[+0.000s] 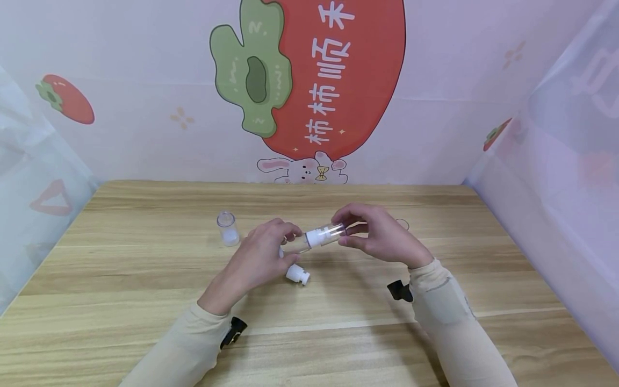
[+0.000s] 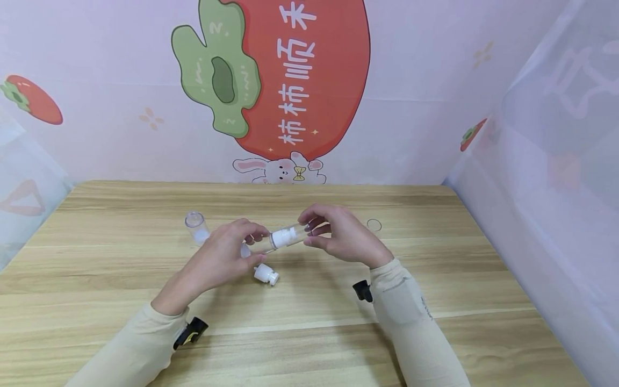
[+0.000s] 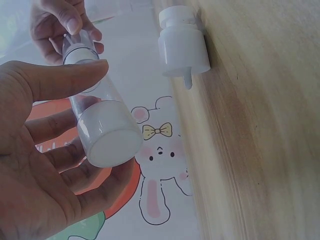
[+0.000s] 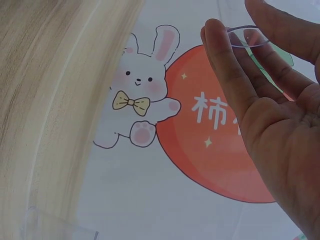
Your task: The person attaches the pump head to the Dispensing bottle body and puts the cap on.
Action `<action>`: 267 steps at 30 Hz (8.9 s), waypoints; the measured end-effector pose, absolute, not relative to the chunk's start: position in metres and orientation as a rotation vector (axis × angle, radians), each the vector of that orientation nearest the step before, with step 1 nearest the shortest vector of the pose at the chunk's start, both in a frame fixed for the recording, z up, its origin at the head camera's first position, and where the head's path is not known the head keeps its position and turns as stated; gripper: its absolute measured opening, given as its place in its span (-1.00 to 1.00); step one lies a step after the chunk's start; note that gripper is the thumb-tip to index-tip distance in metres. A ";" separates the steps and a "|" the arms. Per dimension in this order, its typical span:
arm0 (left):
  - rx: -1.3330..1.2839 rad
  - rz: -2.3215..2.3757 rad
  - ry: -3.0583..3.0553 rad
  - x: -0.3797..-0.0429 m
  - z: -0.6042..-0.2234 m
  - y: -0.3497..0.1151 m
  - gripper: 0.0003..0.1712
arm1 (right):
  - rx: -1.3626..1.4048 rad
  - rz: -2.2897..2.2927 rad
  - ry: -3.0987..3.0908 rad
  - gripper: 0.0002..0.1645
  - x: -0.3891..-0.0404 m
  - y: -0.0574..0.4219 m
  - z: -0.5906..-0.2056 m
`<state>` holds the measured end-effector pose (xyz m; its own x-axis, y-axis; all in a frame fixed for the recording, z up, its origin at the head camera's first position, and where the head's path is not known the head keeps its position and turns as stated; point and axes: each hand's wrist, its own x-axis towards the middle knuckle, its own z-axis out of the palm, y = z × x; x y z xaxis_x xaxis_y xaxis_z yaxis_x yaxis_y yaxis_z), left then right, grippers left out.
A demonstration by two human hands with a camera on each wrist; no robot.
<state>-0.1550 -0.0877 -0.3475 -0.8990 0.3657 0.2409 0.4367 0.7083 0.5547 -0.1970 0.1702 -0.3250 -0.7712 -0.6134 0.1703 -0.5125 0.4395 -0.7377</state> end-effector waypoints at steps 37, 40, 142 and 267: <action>-0.691 -0.954 -2.791 -0.154 -0.348 -0.085 -0.58 | -1.080 -1.268 2.539 -0.57 -0.196 0.161 -0.332; -0.701 -0.953 -2.787 -0.155 -0.348 -0.085 -0.58 | -1.088 -1.274 2.535 -0.57 -0.196 0.160 -0.332; -0.718 -1.078 -2.657 -0.151 -0.345 -0.084 -0.52 | -1.138 -1.333 2.635 -0.59 -0.191 0.156 -0.326; -0.381 -1.500 -2.811 -0.176 -0.358 -0.107 -0.18 | -1.032 -0.709 2.553 -0.55 -0.188 0.140 -0.338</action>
